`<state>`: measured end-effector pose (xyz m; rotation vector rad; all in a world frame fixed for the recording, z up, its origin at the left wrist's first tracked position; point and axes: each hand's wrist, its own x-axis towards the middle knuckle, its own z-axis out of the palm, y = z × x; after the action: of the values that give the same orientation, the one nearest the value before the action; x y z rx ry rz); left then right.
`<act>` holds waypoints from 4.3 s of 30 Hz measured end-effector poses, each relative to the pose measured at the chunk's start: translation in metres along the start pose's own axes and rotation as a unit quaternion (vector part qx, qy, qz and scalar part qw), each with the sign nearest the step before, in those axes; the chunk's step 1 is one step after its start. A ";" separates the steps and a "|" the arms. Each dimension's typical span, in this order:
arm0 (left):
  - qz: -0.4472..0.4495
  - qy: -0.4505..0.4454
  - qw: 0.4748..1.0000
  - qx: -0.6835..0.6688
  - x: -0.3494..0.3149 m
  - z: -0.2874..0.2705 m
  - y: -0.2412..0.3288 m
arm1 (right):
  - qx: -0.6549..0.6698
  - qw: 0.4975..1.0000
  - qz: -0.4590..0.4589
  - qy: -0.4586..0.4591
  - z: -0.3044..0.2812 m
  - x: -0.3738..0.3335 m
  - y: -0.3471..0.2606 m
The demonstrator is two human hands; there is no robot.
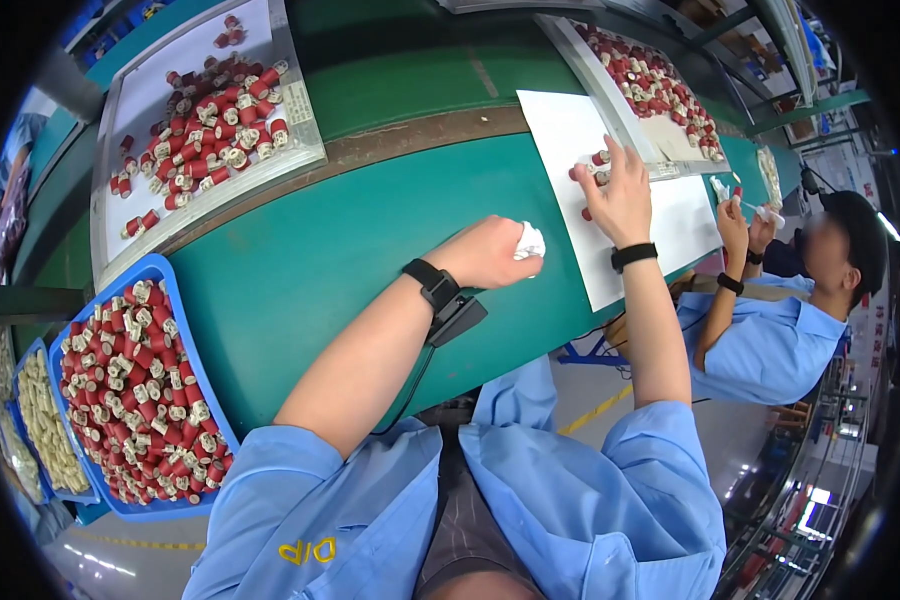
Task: The person picks up components from a tray, wipes them with a cloth, and arranges them on a white sheet. After inspecting and cleaning several components, the person gathers them and places them into a separate tray.
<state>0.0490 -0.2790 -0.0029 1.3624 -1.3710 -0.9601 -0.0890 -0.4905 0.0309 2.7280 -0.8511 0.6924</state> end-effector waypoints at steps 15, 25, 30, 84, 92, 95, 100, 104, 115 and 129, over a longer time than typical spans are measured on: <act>0.010 -0.011 0.999 0.040 0.001 -0.002 -0.002 | 0.004 0.999 0.008 -0.050 0.014 0.004 -0.015; 0.023 0.000 1.000 0.021 0.001 0.003 -0.011 | 0.060 0.994 0.018 -0.091 0.020 0.016 -0.017; 0.025 0.002 0.999 0.034 -0.001 0.000 -0.003 | 0.110 0.991 -0.077 -0.008 0.012 0.021 -0.018; 0.002 -0.017 1.000 0.017 0.002 0.002 -0.001 | 0.928 0.215 0.151 -0.266 0.067 0.041 -0.069; -0.063 -0.025 0.996 -0.059 -0.004 -0.001 0.014 | 0.899 0.322 0.172 -0.241 0.051 0.046 -0.088; -0.101 -0.037 0.994 -0.035 -0.003 -0.002 0.013 | 0.888 0.349 0.184 -0.237 0.045 0.044 -0.085; -0.089 -0.046 0.995 -0.025 -0.002 -0.001 0.015 | 0.906 0.328 0.185 -0.194 0.042 0.043 -0.074; -0.076 -0.038 0.996 -0.027 -0.003 0.000 0.017 | 0.850 0.457 0.260 0.026 0.023 0.043 -0.046; -0.076 -0.032 0.996 -0.035 0.000 0.000 0.013 | 0.523 0.687 0.484 0.143 0.032 0.046 0.006; -0.024 -0.007 0.999 -0.030 0.000 0.000 0.013 | 0.726 0.525 0.444 0.032 0.051 0.043 0.020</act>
<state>0.0460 -0.2783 0.0094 1.3509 -1.3141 -1.0372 -0.0499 -0.5438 0.0084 2.8401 -2.6061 2.7346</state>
